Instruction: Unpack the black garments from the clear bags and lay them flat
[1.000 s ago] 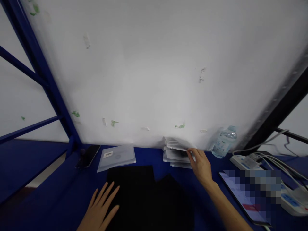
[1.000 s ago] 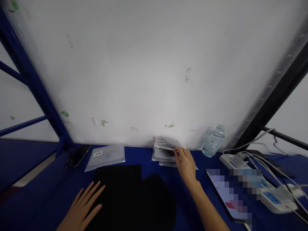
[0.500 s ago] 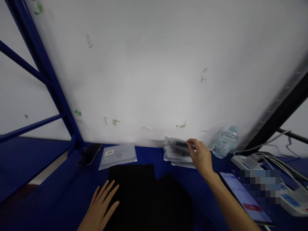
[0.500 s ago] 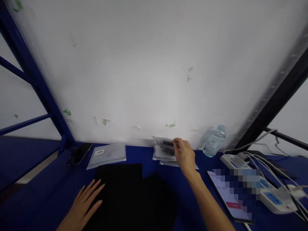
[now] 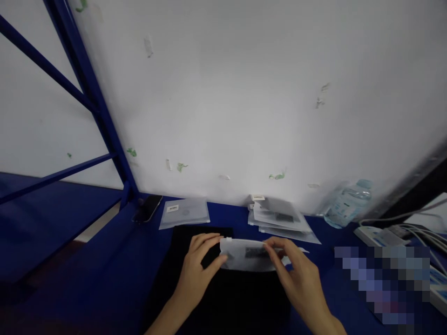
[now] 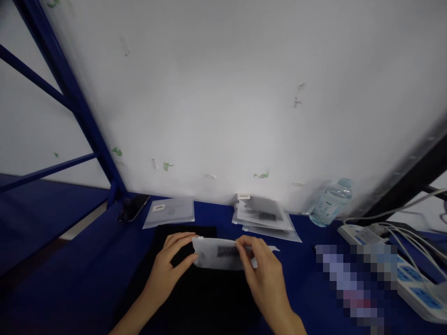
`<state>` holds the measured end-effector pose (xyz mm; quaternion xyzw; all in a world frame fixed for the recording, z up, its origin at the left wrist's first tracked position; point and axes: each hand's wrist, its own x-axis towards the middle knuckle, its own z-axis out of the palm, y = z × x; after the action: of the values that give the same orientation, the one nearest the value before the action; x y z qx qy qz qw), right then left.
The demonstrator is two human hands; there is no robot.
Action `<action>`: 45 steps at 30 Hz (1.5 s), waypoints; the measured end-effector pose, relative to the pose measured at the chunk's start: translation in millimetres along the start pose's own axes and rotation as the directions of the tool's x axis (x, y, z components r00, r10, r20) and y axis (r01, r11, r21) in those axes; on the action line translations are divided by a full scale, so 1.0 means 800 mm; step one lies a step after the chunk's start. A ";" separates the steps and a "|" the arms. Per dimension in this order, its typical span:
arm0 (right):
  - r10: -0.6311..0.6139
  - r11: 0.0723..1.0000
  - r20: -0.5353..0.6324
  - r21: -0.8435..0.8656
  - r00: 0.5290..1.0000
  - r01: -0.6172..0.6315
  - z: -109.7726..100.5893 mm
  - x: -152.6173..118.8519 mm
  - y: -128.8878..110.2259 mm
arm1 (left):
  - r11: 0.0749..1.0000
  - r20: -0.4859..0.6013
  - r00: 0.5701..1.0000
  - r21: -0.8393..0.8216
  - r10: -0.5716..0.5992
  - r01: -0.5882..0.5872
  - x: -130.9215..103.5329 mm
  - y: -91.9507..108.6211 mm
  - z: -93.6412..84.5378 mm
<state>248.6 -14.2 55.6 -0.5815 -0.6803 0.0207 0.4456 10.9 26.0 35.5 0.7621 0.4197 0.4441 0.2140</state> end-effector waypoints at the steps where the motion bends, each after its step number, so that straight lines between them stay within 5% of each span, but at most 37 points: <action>1: -0.009 1.000 0.032 0.006 0.999 0.008 0.003 -0.006 0.001 | 0.999 -0.011 1.000 -0.039 -0.007 0.007 0.001 0.002 0.004; 7: -0.193 0.973 -0.033 -0.135 0.981 0.187 0.006 -0.008 -0.010 | 0.992 -0.046 0.998 -0.117 -0.050 0.045 -0.003 0.005 0.014; 10: -0.302 0.951 0.031 -0.058 0.953 0.303 0.013 0.002 -0.033 | 0.991 -0.034 0.998 -0.126 -0.045 0.040 -0.007 0.006 0.012; 19: -0.275 0.960 0.232 0.115 0.933 0.254 0.040 0.015 -0.071 | 0.996 -0.056 0.998 -0.087 0.025 -0.029 -0.016 0.005 0.012; 36: -0.153 0.983 0.183 -0.072 0.971 0.168 -0.060 -0.002 0.036 | 0.997 -0.076 0.996 0.063 0.055 -0.050 -0.026 -0.010 0.003; 45: -0.080 0.990 0.167 -0.104 0.983 0.098 -0.072 -0.012 0.066 | 0.989 -0.073 0.992 0.116 0.103 -0.094 -0.027 -0.013 0.006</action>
<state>324.8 -33.2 55.9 -0.5708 -0.7399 0.0100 0.3559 4.9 14.1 15.4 0.7748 0.4138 0.4595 0.1318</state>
